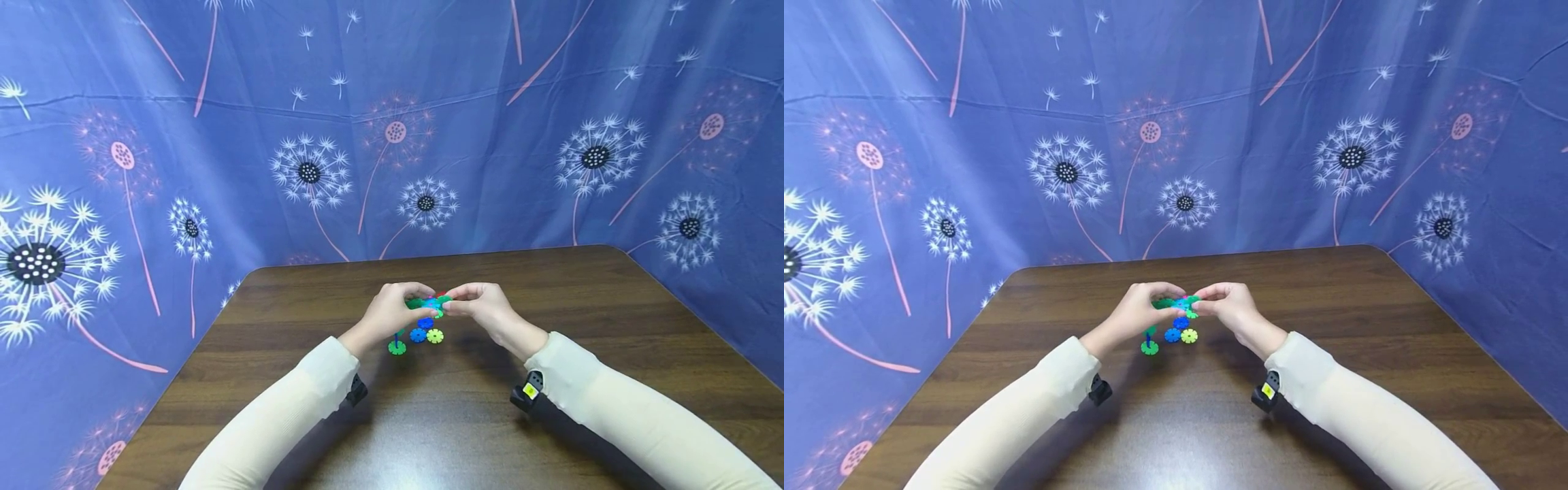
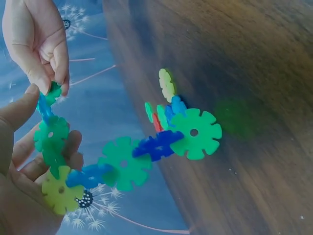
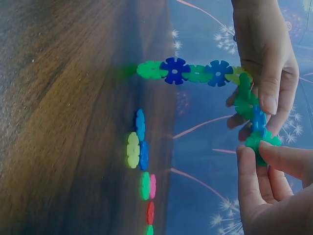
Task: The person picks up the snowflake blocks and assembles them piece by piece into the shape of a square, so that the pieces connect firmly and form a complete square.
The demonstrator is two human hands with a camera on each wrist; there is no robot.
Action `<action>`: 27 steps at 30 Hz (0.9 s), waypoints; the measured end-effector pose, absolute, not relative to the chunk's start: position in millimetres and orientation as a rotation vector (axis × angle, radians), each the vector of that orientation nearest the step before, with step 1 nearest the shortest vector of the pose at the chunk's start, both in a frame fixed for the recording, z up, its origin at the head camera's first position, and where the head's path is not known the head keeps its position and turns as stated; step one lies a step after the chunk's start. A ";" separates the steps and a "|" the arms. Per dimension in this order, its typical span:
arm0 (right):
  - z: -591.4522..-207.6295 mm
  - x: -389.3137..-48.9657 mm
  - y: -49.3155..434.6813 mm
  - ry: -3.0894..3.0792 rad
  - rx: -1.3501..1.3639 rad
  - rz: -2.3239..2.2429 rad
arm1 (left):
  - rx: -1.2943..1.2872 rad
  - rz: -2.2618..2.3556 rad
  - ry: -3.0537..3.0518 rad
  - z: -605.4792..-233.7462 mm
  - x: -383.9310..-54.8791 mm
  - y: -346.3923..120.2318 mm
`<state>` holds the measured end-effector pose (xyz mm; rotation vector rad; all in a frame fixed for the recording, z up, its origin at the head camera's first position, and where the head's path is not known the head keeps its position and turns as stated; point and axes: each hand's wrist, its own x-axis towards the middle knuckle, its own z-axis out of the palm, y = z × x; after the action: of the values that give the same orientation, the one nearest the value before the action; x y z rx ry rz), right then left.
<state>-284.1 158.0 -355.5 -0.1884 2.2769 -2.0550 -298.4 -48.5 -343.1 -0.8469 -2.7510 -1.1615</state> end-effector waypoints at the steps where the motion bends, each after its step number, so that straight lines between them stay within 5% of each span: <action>1: -354.6 -283.6 157.2 2.283 -0.184 -2.045 | -0.851 -1.156 -2.745 -342.7 -298.6 -48.0; 14: -367.4 -289.0 155.3 2.286 -0.300 -1.914 | -0.885 -1.134 -2.685 -340.9 -298.1 -54.7; 27: -403.1 -309.7 133.0 2.601 -0.010 -1.460 | -0.887 -1.204 -2.630 -341.3 -292.0 -58.9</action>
<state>-309.7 133.0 -403.1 -0.0099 2.6008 -1.4601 -292.0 -58.9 -341.3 -0.8869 -2.6303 -1.2037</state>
